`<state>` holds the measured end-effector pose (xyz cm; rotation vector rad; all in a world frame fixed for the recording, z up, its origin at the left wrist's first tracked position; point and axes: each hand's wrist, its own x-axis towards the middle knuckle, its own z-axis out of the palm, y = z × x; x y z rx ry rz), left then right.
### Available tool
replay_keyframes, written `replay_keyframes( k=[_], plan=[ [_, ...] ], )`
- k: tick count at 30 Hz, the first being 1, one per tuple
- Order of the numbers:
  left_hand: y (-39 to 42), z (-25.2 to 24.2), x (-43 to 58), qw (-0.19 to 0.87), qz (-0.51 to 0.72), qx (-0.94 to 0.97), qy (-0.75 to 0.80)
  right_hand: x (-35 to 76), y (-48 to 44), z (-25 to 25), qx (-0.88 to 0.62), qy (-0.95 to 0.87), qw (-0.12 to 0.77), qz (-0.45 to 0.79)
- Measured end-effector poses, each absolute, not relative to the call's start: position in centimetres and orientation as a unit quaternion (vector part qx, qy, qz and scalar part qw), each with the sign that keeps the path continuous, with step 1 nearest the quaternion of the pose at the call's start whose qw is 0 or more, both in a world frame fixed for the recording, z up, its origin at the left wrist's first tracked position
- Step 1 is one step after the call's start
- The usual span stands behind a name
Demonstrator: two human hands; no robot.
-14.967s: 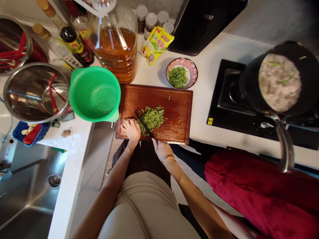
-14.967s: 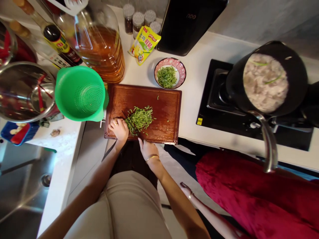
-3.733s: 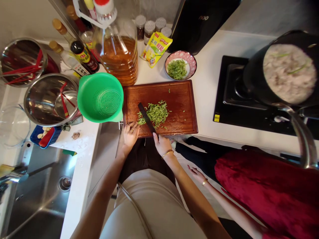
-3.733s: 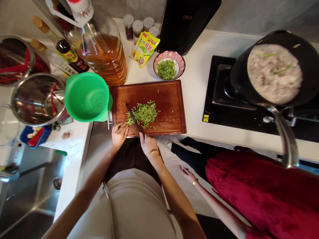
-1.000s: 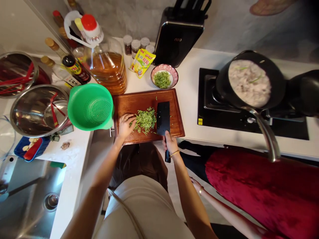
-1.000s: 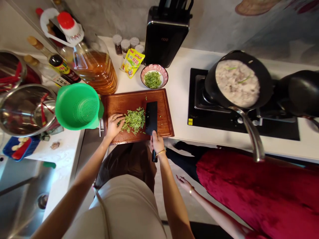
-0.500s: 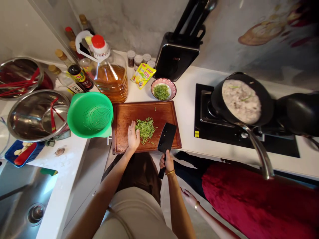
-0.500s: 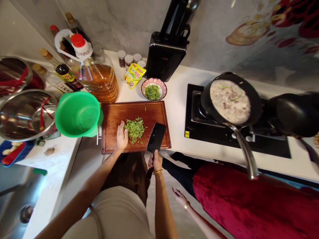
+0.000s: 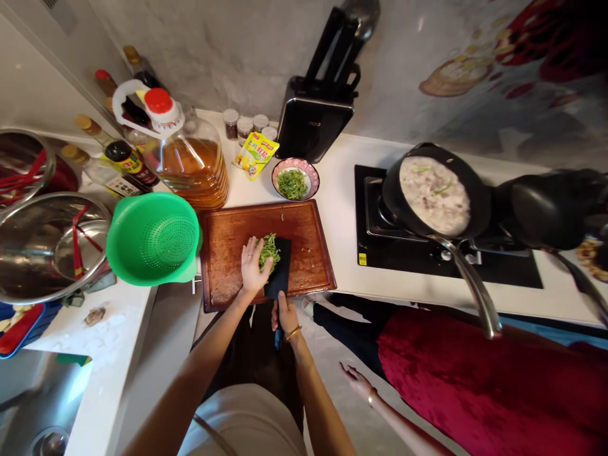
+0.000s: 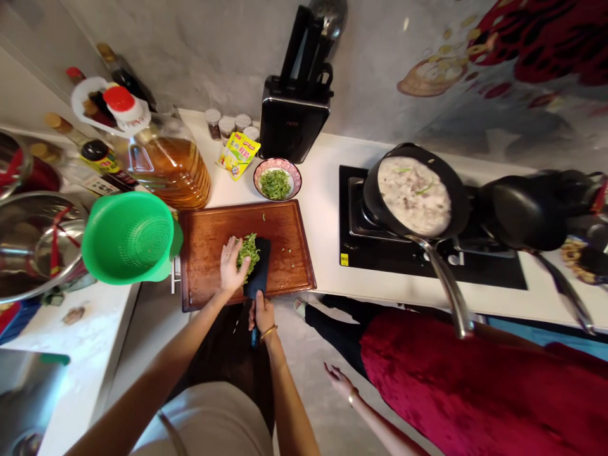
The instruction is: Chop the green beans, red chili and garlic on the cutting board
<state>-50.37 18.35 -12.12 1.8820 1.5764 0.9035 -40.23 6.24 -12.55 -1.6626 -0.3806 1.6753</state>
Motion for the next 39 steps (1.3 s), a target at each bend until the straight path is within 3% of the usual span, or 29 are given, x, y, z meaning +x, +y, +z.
replay_keyframes(
  k=[11,19,26,33,39],
  plan=[
    [19.7,-9.1,-44.4,0.261,0.329,0.728,0.541,-38.7,8.6,-9.3,-0.611,-0.117,0.372,0.688],
    [29.0,-6.3,-36.7,0.254,0.399,0.701,0.534,-31.0,18.0,-4.6,-0.625,-0.176,0.379,0.659],
    [40.6,-8.6,-31.0,0.249,0.463,0.643,0.557,-25.1,29.1,-3.1,-0.661,-0.235,0.351,0.620],
    [44.9,-11.4,-32.1,0.233,0.419,0.624,0.617,-21.8,31.3,-3.9,-0.656,-0.235,0.327,0.639],
    [44.2,-8.8,-33.0,0.204,0.355,0.799,0.441,-21.9,31.5,-4.1,-0.654,-0.251,0.322,0.637]
  ],
)
